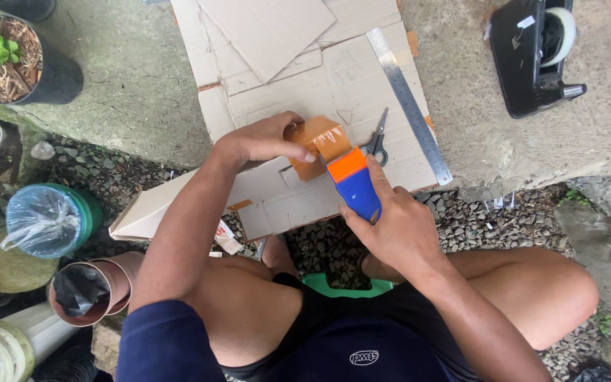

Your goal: The person cuts a triangular piece of cardboard with scissors, then uses a tape dispenser to apply orange packing tape along the edges and seams. The person folds and presses the taped cardboard into a triangular prism shape, smoothing the tape to secure the structure.

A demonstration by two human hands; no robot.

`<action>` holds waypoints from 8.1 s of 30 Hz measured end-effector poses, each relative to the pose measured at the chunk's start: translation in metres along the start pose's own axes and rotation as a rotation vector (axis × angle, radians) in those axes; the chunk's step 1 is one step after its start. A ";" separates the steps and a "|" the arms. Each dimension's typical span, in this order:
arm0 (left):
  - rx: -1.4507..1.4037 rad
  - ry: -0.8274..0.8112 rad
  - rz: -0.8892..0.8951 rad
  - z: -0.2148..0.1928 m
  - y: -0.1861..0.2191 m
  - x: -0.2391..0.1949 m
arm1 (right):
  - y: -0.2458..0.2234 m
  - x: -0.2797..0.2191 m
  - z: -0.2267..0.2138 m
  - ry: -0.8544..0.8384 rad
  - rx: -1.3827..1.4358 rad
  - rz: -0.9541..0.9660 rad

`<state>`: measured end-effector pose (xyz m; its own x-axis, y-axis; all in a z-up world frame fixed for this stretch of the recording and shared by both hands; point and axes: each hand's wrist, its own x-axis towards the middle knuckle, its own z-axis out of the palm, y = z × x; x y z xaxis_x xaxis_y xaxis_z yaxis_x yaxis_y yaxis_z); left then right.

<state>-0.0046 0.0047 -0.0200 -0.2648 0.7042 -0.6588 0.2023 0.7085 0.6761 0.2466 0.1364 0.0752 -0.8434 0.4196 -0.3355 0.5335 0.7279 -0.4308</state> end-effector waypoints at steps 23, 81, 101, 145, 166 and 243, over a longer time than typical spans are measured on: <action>0.442 0.711 0.415 0.005 -0.016 0.007 | -0.022 0.081 -0.018 -0.192 0.061 0.125; 0.800 0.967 0.477 0.047 -0.026 -0.045 | -0.011 -0.052 0.031 0.061 0.083 -0.061; 0.802 1.017 0.479 0.039 -0.019 -0.081 | -0.042 -0.080 0.027 0.165 -0.015 -0.129; 0.401 1.291 0.685 0.050 0.035 -0.180 | -0.057 -0.124 -0.035 0.471 -0.368 -0.383; -0.161 -0.111 0.020 -0.022 -0.010 -0.034 | -0.063 -0.001 -0.053 -0.011 -0.120 -0.189; 0.530 0.795 0.041 0.064 0.003 -0.023 | -0.002 0.055 -0.009 -0.432 0.096 0.134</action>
<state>0.0623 -0.0063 -0.0237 -0.7714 0.6301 -0.0889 0.5747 0.7498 0.3278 0.1984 0.1631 0.0646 -0.6741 0.2272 -0.7028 0.6564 0.6205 -0.4291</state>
